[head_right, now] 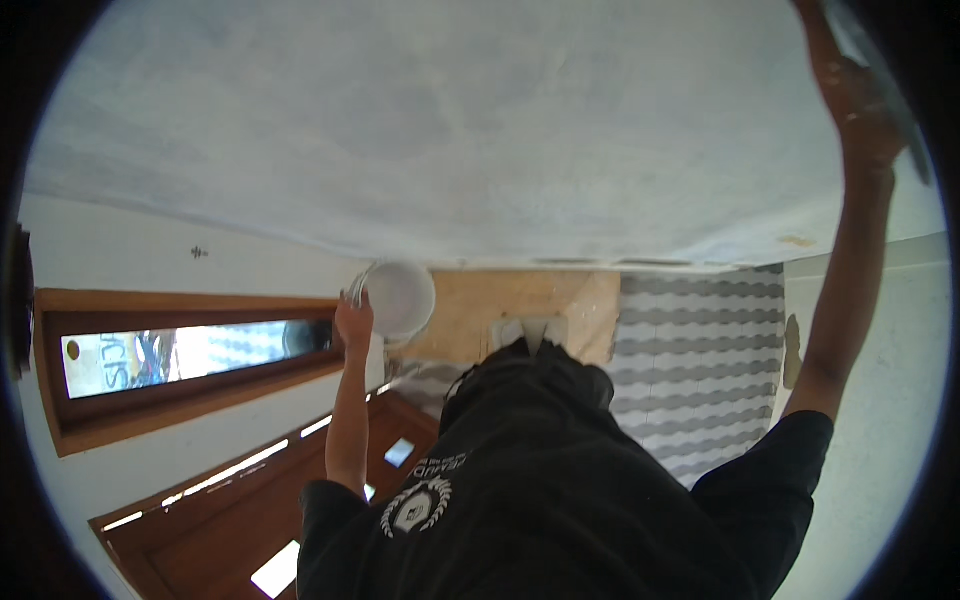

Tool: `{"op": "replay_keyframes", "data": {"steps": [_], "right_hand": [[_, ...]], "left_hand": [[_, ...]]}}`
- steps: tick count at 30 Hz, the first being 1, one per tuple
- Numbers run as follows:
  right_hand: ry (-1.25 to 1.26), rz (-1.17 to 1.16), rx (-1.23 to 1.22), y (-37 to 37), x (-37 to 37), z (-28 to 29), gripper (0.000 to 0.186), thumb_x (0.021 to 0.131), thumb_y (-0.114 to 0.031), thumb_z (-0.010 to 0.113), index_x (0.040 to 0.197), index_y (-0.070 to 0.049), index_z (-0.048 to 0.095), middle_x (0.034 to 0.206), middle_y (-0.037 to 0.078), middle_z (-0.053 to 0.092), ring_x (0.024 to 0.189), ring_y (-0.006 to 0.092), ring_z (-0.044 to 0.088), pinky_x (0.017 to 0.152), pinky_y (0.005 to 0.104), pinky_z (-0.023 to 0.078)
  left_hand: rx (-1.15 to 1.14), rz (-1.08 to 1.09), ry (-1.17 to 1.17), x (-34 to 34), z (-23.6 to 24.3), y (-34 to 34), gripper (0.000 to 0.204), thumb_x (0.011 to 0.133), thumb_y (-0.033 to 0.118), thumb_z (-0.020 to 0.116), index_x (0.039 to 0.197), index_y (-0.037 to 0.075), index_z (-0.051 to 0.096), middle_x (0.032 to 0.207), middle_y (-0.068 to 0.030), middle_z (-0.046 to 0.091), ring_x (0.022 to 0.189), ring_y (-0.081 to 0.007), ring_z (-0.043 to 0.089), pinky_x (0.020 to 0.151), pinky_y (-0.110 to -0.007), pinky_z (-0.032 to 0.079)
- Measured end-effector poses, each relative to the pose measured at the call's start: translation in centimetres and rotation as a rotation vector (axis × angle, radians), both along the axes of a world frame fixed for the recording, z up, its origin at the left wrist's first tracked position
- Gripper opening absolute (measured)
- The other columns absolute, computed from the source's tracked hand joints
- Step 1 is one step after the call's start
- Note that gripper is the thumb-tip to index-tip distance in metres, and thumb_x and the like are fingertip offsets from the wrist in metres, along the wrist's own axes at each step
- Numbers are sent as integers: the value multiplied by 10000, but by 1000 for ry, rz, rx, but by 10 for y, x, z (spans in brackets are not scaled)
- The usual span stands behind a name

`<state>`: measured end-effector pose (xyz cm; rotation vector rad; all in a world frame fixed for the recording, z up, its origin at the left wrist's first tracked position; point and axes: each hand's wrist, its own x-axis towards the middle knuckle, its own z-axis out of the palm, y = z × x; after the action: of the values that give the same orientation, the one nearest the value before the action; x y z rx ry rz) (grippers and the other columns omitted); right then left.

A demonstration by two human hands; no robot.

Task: Apply wall putty to the wall using a scraper.

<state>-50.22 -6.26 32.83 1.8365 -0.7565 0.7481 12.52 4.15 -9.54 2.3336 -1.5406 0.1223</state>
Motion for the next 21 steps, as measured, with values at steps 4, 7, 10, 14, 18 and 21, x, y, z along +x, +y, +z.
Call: {"op": "replay_keyframes", "data": {"steps": [4,7,10,14,18,21], "right_hand": [[-134,121,210,2,-11,7,402,781,-53,710,1176,-114,656,1112,70,688,967,192,684,768,268,574],[-190,178,335,28,19,41,398,734,26,721,1119,-61,673,1022,113,707,883,241,694,743,324,576],[-216,164,353,42,26,66,296,771,-23,739,1061,-48,682,1015,115,712,876,238,700,728,309,580],[-188,64,343,55,26,85,248,762,-60,757,1005,-51,706,955,103,721,816,227,698,694,303,573],[-161,95,298,57,36,88,220,737,-103,779,946,-62,728,858,83,724,709,207,673,634,321,537],[-199,129,374,61,48,97,209,715,-133,793,908,-73,740,802,64,721,634,201,635,601,326,492]], "left_hand": [[-84,-174,-181,29,-9,9,519,880,436,595,1191,19,591,1011,-219,659,881,-399,645,743,-468,533],[68,-202,-149,25,8,12,453,862,380,607,1128,13,616,891,-201,673,773,-380,660,662,-483,532],[136,-140,-111,37,11,18,373,865,356,599,1030,25,647,822,-205,668,756,-393,655,665,-491,527],[192,-129,-127,40,16,14,357,884,365,577,1030,45,640,793,-201,666,756,-391,657,658,-502,520],[241,-119,-56,29,17,18,412,919,381,530,1171,56,570,803,-209,664,764,-401,654,666,-517,512],[270,-154,-43,16,32,13,474,935,396,499,1267,58,517,815,-214,663,784,-403,655,683,-522,512]]}}
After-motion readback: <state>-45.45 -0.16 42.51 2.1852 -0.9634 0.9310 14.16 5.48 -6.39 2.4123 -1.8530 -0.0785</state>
